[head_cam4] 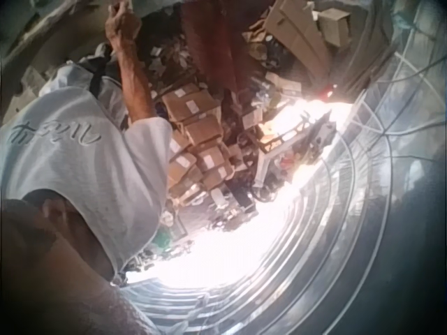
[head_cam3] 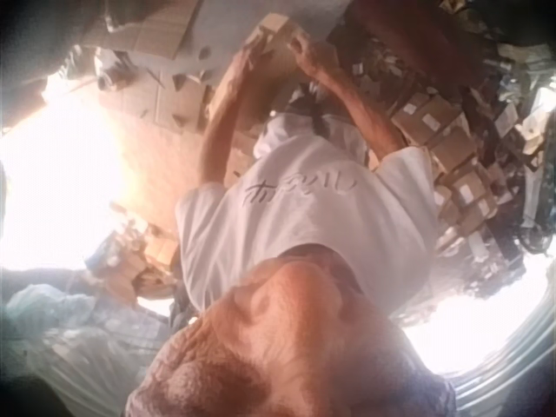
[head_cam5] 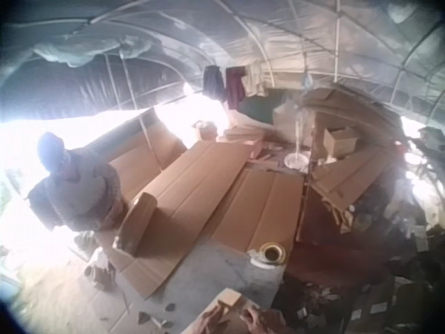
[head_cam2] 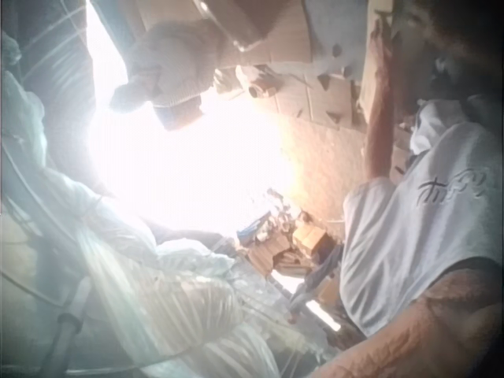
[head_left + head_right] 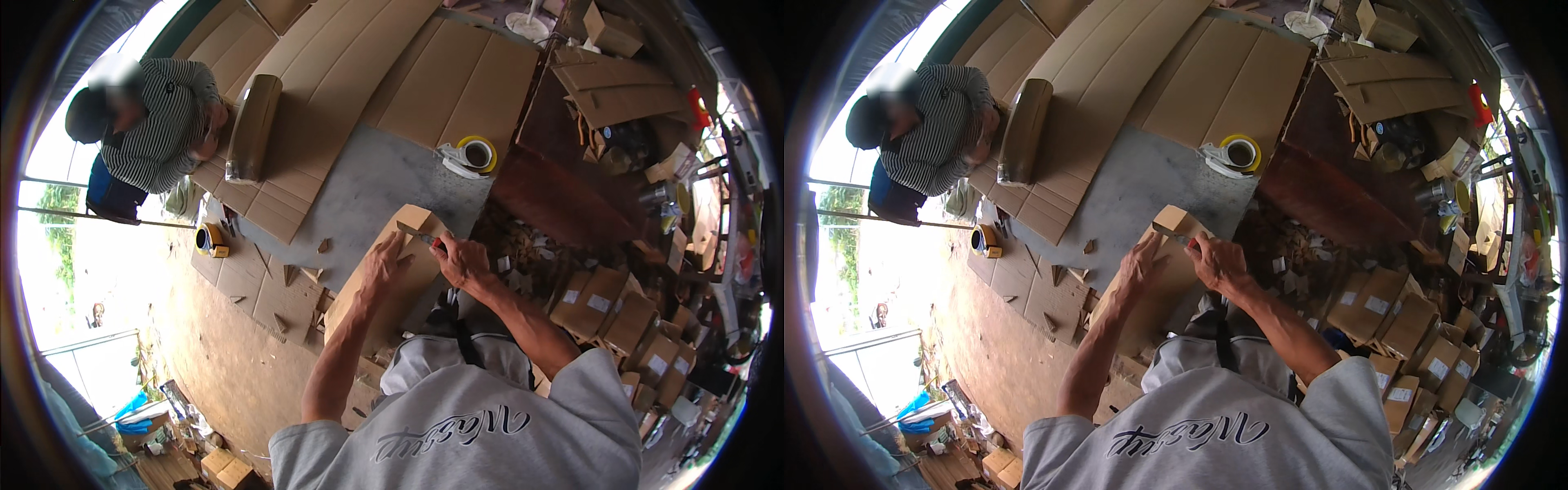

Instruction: The person assembles cardboard boxes by cutting flat sheets with a utility knife, folding the panels into shape, and sealing the seams with a tape dispenser. The person repeats this process for multiple boxes, placing finished units aside.

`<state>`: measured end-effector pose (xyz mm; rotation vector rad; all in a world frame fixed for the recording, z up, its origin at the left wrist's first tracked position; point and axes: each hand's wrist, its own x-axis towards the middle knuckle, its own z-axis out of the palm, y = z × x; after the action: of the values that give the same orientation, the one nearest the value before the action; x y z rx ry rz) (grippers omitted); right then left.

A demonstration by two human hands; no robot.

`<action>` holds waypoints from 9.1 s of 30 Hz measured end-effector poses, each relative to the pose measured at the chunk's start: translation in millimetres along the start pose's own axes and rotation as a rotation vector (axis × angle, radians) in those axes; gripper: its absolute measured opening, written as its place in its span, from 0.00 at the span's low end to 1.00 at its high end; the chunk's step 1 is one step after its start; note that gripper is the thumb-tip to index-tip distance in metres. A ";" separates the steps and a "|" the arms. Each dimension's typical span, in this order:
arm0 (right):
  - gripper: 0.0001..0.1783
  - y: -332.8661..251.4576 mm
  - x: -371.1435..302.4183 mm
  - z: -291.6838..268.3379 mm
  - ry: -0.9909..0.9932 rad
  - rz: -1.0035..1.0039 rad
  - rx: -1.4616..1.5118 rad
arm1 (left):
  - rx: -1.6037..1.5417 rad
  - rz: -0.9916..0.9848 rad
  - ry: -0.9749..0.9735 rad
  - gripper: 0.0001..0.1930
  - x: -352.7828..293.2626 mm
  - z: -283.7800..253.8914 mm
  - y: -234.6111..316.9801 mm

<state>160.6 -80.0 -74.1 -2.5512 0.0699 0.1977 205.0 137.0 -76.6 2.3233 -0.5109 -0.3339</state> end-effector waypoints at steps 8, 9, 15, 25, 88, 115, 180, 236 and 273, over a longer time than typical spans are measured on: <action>0.19 176.1 -4.1 -76.7 0.331 0.693 -0.048 | 0.082 0.064 0.078 0.32 -4.5 5.5 -7.3; 0.19 207.4 -11.5 -94.3 0.309 0.601 -0.115 | 0.077 0.059 0.074 0.32 -2.7 6.3 -7.2; 0.21 279.1 -2.3 -106.9 0.293 0.518 -0.118 | 0.147 0.069 0.084 0.32 0.7 7.7 -4.9; 0.20 326.0 184.4 -155.8 0.367 0.332 -0.331 | 0.254 -0.074 0.126 0.36 28.8 13.3 70.4; 0.20 -66.3 32.7 -68.9 -0.314 -0.319 0.919 | -0.714 -0.044 0.966 0.44 -118.4 -52.1 103.5; 0.47 -109.8 47.6 -120.5 -0.478 -1.080 0.553 | -1.004 -0.423 1.442 0.20 -139.1 -1.1 145.4; 0.32 -55.9 44.7 -68.9 -0.182 -0.729 0.895 | 0.296 -0.587 0.509 0.18 -3.2 -151.4 106.8; 0.28 -199.7 82.7 -240.1 -0.993 -0.096 0.282 | -0.763 -0.456 0.836 0.13 -39.9 -204.2 53.5; 0.31 -183.6 76.0 -224.9 -1.185 0.419 0.472 | -0.520 -0.428 0.362 0.12 -25.7 -167.9 -9.7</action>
<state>281.0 -51.5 199.4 -1.5927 0.1611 1.5743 248.0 255.8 37.3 1.8977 0.2365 -0.2037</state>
